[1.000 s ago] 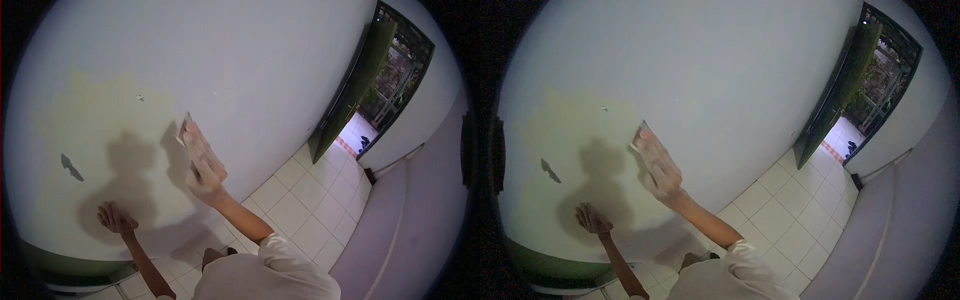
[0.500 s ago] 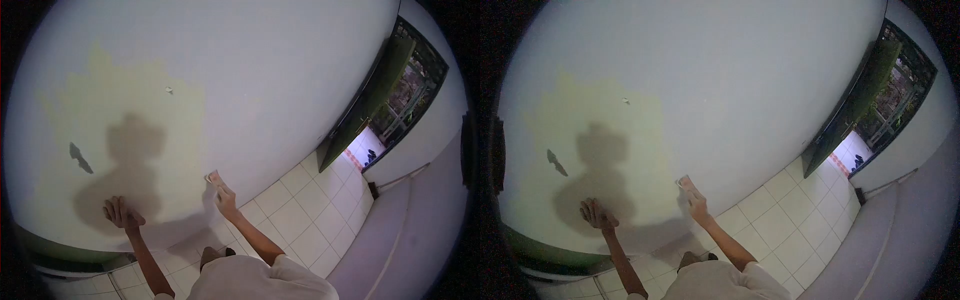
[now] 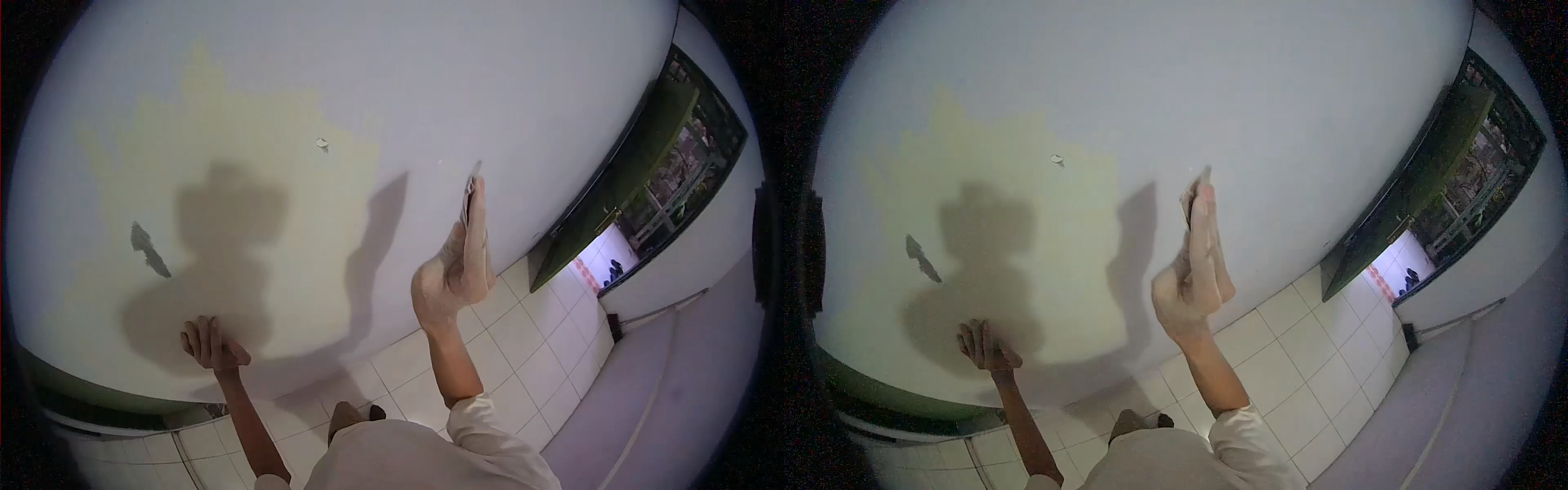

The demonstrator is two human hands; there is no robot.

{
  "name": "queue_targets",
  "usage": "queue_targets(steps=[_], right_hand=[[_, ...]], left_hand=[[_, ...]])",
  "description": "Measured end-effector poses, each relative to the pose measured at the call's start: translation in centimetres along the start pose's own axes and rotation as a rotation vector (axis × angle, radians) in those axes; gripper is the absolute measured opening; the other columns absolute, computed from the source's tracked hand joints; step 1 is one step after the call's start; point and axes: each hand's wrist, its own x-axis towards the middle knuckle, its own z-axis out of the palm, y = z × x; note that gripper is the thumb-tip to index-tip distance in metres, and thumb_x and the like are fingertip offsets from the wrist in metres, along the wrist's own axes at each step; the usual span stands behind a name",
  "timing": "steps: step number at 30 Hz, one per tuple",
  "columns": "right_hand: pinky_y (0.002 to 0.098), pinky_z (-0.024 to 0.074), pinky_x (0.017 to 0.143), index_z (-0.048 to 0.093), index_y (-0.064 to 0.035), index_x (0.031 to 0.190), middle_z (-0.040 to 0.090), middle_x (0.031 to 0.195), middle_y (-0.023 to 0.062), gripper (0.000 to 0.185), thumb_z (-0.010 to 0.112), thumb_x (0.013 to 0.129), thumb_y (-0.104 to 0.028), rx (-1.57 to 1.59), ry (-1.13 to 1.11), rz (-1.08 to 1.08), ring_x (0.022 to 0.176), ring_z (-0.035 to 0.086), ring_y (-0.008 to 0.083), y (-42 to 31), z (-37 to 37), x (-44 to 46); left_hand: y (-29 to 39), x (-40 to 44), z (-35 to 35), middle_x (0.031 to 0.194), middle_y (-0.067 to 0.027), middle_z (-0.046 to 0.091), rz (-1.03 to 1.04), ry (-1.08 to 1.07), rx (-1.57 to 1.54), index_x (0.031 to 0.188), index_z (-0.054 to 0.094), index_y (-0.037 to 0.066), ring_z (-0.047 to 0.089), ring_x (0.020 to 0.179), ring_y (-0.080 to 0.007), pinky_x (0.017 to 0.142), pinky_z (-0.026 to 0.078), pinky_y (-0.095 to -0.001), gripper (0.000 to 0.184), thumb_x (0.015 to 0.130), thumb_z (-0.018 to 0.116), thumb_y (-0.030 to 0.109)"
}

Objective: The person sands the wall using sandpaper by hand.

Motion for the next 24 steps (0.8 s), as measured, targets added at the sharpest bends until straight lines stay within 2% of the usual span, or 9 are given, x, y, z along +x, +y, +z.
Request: queue_targets(steps=[2,6,10,14,15,18,20,21,24], right_hand=[[0.0337,0.0437,0.105,0.048,0.0119,0.135,0.055,0.135,0.0255,0.064,0.034,0.074,0.028,0.213,0.033,-0.006,0.124,0.057,0.0325,-1.2,2.5,1.2],[0.0362,0.0467,0.103,0.051,0.0096,0.133,0.057,0.134,0.0236,0.075,0.038,0.062,0.027,-0.010,-0.225,-0.072,0.126,0.054,0.0384,1.5,6.0,-1.3],[0.0326,0.0502,0.096,0.051,0.0075,0.135,0.056,0.133,0.0259,0.079,0.040,0.059,0.026,-0.078,-0.166,-0.047,0.126,0.053,0.0398,3.9,6.3,-8.2],[0.0251,0.0473,0.058,0.050,0.0024,0.139,0.053,0.135,0.0284,0.082,0.042,0.061,0.025,-0.175,-0.220,0.231,0.105,0.068,0.0333,5.8,4.4,-17.9],[0.0251,0.0473,0.058,0.050,0.0024,0.139,0.053,0.135,0.0284,0.082,0.042,0.061,0.025,-0.175,-0.226,0.236,0.105,0.068,0.0333,6.1,3.8,-20.1],[0.0271,0.0416,0.051,0.053,-0.0001,0.137,0.056,0.130,0.0290,0.074,0.043,0.067,0.022,-0.221,-0.269,0.494,0.094,0.071,0.0229,5.9,1.9,-26.1],[0.0283,0.0410,0.052,0.058,-0.0013,0.133,0.062,0.120,0.0293,0.059,0.045,0.078,0.017,-0.286,-0.464,0.923,0.081,0.067,0.0142,5.6,0.2,-28.6],[0.0268,0.0412,0.056,0.061,0.0010,0.128,0.068,0.112,0.0261,0.043,0.046,0.089,0.011,-0.288,-0.352,1.010,0.070,0.056,0.0104,4.5,-0.2,-28.3],[0.0243,0.0440,0.067,0.060,0.0026,0.129,0.069,0.113,0.0223,0.037,0.046,0.095,0.007,-0.264,-0.187,0.868,0.074,0.058,0.0119,2.9,-0.4,-25.1]], left_hand=[[-0.6,-1.2,0.0,0.127,-0.0179,0.063,-0.013,-0.018,0.003,0.116,0.067,0.001,0.049,0.130,-0.0420,0.115,0.025,-0.0520,0.052,0.083,0.041,0.032],[-0.6,-0.9,0.1,0.128,-0.0178,0.062,-0.013,-0.017,-0.029,0.118,0.066,0.002,0.047,0.131,-0.0423,0.114,0.024,-0.0549,0.053,0.084,0.040,0.034],[-0.8,-0.8,-0.3,0.126,-0.0177,0.063,-0.008,-0.049,-0.014,0.120,0.064,0.003,0.048,0.129,-0.0427,0.112,0.025,-0.0569,0.054,0.084,0.041,0.035],[-1.6,-2.2,-0.1,0.126,-0.0156,0.064,0.027,-0.100,-0.004,0.117,0.064,0.005,0.047,0.130,-0.0404,0.110,0.026,-0.0553,0.052,0.086,0.040,0.038],[-1.8,-2.2,-0.1,0.126,-0.0145,0.064,0.034,-0.102,0.005,0.114,0.065,0.006,0.046,0.131,-0.0390,0.109,0.027,-0.0544,0.050,0.086,0.040,0.039],[-1.6,-1.5,0.0,0.119,-0.0113,0.067,-0.015,-0.121,0.029,0.111,0.067,0.010,0.045,0.132,-0.0356,0.108,0.028,-0.0537,0.047,0.086,0.041,0.040],[-1.8,-1.1,-0.1,0.110,-0.0090,0.069,-0.031,-0.095,-0.034,0.110,0.068,0.013,0.048,0.129,-0.0340,0.107,0.029,-0.0523,0.043,0.088,0.041,0.039],[-1.9,-1.4,-0.1,0.108,-0.0082,0.069,-0.025,-0.089,-0.032,0.111,0.068,0.014,0.050,0.126,-0.0344,0.105,0.030,-0.0517,0.042,0.090,0.040,0.038],[-2.6,-2.5,0.3,0.108,-0.0067,0.069,-0.020,-0.094,-0.026,0.113,0.067,0.017,0.055,0.119,-0.0345,0.102,0.032,-0.0509,0.040,0.093,0.038,0.035]])
